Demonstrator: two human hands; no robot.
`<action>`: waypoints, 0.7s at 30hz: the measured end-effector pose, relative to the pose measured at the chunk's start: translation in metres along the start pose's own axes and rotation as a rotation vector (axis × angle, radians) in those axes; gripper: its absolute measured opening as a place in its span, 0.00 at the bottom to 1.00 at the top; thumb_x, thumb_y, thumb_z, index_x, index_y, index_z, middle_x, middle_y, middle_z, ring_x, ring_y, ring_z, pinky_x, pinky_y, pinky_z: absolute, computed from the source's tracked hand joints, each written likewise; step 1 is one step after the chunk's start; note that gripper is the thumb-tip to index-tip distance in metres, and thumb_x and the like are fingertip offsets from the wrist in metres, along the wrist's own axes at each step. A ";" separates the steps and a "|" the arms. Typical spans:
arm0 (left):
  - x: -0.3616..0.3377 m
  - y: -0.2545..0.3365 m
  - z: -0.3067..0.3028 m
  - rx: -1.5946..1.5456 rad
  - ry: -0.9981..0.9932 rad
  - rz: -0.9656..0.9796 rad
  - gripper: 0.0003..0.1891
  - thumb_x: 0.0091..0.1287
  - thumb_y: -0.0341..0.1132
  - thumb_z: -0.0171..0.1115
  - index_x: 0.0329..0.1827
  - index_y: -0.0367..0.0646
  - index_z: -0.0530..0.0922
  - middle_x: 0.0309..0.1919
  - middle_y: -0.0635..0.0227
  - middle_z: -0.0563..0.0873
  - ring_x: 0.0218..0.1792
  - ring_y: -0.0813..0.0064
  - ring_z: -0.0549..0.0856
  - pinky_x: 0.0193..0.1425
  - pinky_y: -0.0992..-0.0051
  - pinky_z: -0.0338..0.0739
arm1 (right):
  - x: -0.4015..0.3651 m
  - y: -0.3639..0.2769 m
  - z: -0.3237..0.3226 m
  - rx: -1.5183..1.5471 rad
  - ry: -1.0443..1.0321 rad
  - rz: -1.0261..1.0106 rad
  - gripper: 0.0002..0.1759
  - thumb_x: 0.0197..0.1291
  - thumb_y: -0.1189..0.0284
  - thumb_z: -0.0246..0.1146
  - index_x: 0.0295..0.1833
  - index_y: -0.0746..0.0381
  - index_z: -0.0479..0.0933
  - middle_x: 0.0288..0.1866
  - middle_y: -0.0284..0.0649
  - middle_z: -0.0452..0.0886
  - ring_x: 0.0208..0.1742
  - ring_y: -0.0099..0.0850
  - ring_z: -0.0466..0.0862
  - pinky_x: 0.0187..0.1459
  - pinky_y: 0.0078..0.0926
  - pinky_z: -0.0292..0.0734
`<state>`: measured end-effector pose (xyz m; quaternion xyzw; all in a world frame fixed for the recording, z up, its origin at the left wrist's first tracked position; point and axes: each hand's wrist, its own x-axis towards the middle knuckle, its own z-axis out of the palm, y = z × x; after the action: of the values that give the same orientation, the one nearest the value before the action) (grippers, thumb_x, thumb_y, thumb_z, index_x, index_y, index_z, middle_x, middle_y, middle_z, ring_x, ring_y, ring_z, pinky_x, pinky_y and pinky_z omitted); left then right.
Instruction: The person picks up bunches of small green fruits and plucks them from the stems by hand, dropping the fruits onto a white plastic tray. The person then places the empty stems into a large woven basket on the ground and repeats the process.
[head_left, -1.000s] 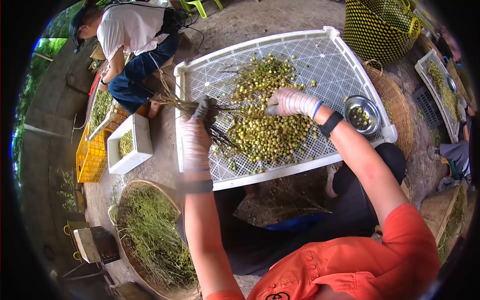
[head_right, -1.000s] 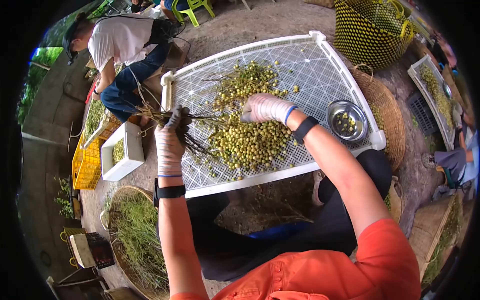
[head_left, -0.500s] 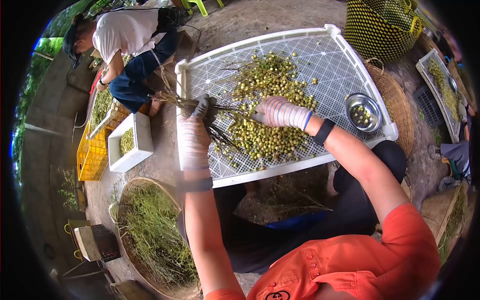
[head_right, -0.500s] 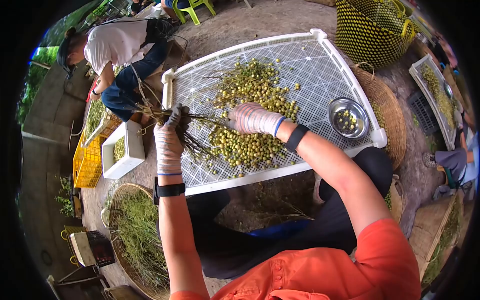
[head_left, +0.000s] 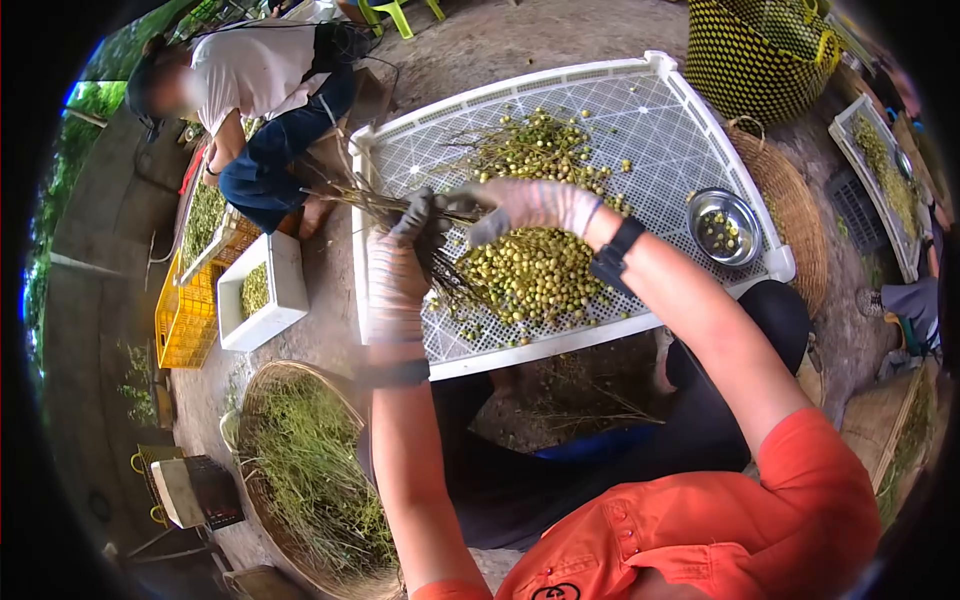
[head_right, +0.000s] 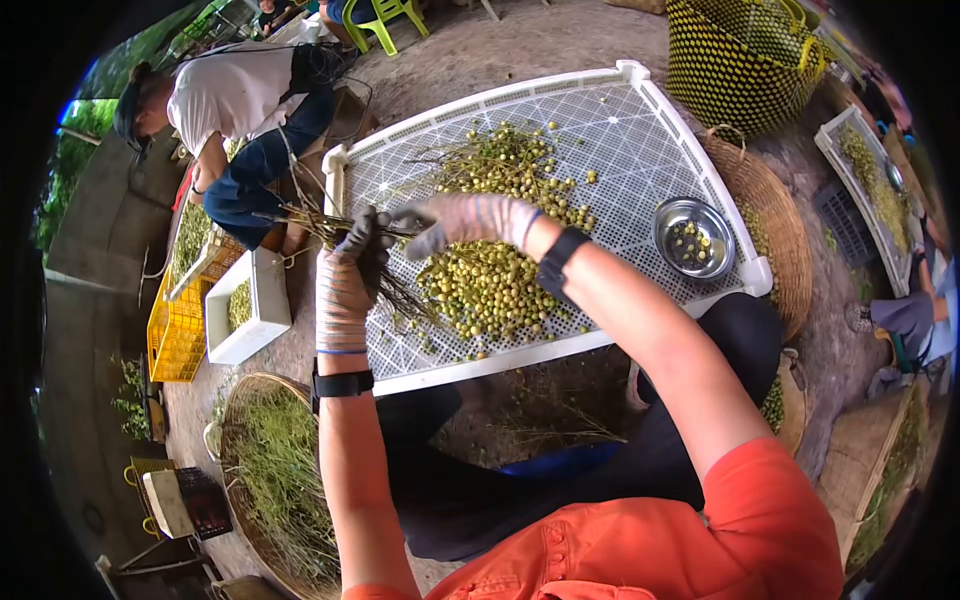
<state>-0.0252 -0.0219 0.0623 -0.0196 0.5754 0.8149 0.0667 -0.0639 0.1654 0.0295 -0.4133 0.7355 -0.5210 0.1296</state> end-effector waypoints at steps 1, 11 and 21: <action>-0.001 -0.001 0.002 0.014 -0.004 -0.034 0.11 0.61 0.37 0.63 0.42 0.40 0.80 0.33 0.69 0.85 0.29 0.79 0.81 0.30 0.83 0.71 | 0.001 0.003 0.000 -0.425 -0.237 -0.090 0.35 0.57 0.55 0.57 0.67 0.60 0.59 0.50 0.47 0.75 0.50 0.40 0.75 0.51 0.32 0.71; 0.005 -0.007 -0.020 0.139 0.242 0.058 0.09 0.60 0.36 0.64 0.39 0.41 0.80 0.29 0.70 0.85 0.27 0.79 0.82 0.27 0.82 0.71 | -0.016 0.010 0.022 0.080 0.010 0.500 0.17 0.56 0.60 0.62 0.33 0.66 0.78 0.25 0.38 0.81 0.26 0.26 0.81 0.29 0.25 0.75; -0.001 -0.019 -0.003 0.064 0.323 0.086 0.09 0.58 0.33 0.66 0.39 0.41 0.78 0.29 0.65 0.85 0.24 0.76 0.82 0.27 0.79 0.73 | -0.042 0.036 0.023 -0.482 0.051 0.522 0.25 0.62 0.51 0.49 0.42 0.62 0.78 0.39 0.50 0.81 0.44 0.46 0.79 0.47 0.41 0.72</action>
<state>-0.0220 -0.0184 0.0436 -0.1233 0.6045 0.7846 -0.0610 -0.0408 0.1856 -0.0213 -0.2169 0.9211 -0.2919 0.1387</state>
